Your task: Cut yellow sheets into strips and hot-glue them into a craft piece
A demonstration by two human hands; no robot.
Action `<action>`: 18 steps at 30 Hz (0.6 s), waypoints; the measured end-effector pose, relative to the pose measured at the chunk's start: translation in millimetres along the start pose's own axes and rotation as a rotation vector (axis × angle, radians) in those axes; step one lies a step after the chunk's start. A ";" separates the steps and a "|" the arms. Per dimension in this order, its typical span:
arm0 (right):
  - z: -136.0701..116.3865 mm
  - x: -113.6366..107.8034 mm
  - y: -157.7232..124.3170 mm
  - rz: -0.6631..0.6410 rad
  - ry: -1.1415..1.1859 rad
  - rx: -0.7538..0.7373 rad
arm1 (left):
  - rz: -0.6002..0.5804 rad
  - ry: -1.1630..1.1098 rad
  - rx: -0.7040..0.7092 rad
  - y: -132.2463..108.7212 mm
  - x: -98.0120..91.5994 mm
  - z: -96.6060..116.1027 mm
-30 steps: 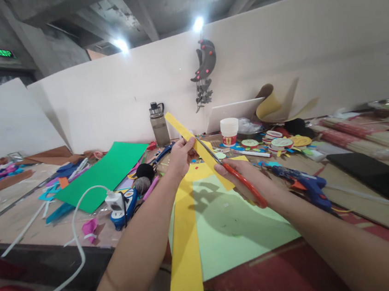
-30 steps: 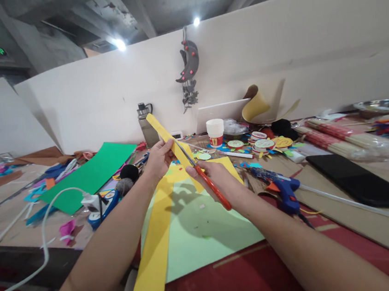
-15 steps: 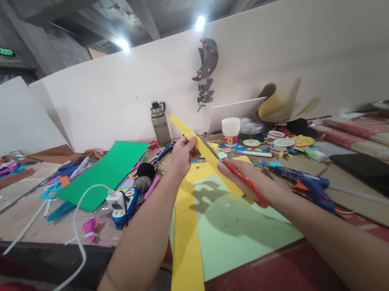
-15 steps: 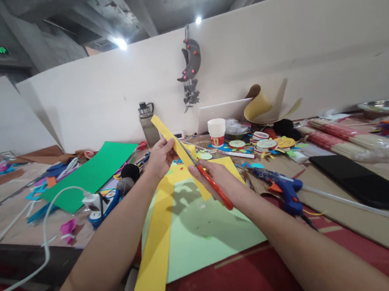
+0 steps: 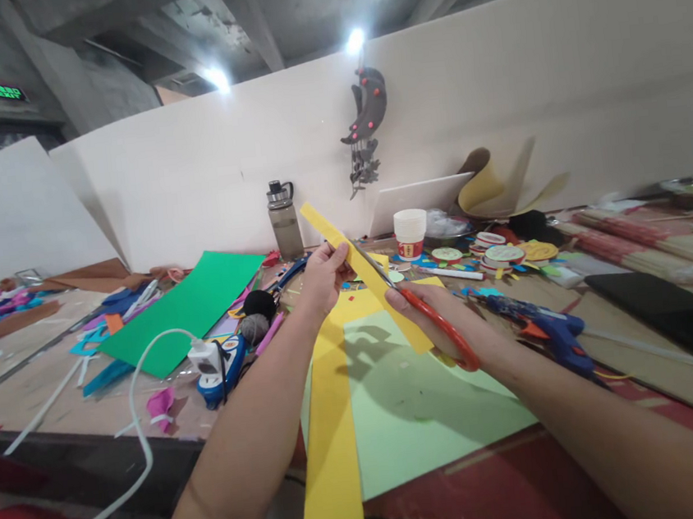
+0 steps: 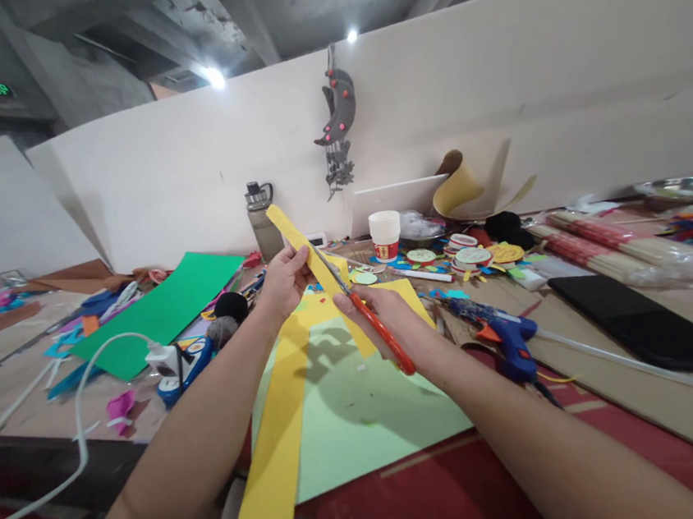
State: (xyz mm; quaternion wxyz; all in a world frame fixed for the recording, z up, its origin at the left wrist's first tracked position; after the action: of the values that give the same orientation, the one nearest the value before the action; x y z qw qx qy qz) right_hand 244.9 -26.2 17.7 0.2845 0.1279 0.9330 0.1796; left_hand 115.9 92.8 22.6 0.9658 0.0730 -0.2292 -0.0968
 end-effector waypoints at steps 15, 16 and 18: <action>-2.2 4.4 -3.4 -0.075 0.058 0.090 | 0.070 -0.029 0.025 2.8 -5.9 6.4; -2.4 4.5 -2.9 -0.074 0.051 0.073 | 0.059 -0.024 0.012 1.7 -4.3 5.5; -2.8 4.0 -1.8 -0.059 0.037 0.045 | 0.045 -0.030 0.005 -0.5 -1.2 4.3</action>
State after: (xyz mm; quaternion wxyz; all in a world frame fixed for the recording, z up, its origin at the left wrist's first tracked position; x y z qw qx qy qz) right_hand 239.7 -27.2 17.2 0.2693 0.1034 0.9452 0.1526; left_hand 112.9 92.2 25.8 0.9640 0.0689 -0.2456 -0.0756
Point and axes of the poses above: each hand's wrist, its own y-axis towards the middle knuckle, its own x-axis out of the palm, z = x × y, the point moved 5 cm from there along y, towards the middle knuckle, and after that the axes turned 15 degrees about z, right-handed, at the moved point
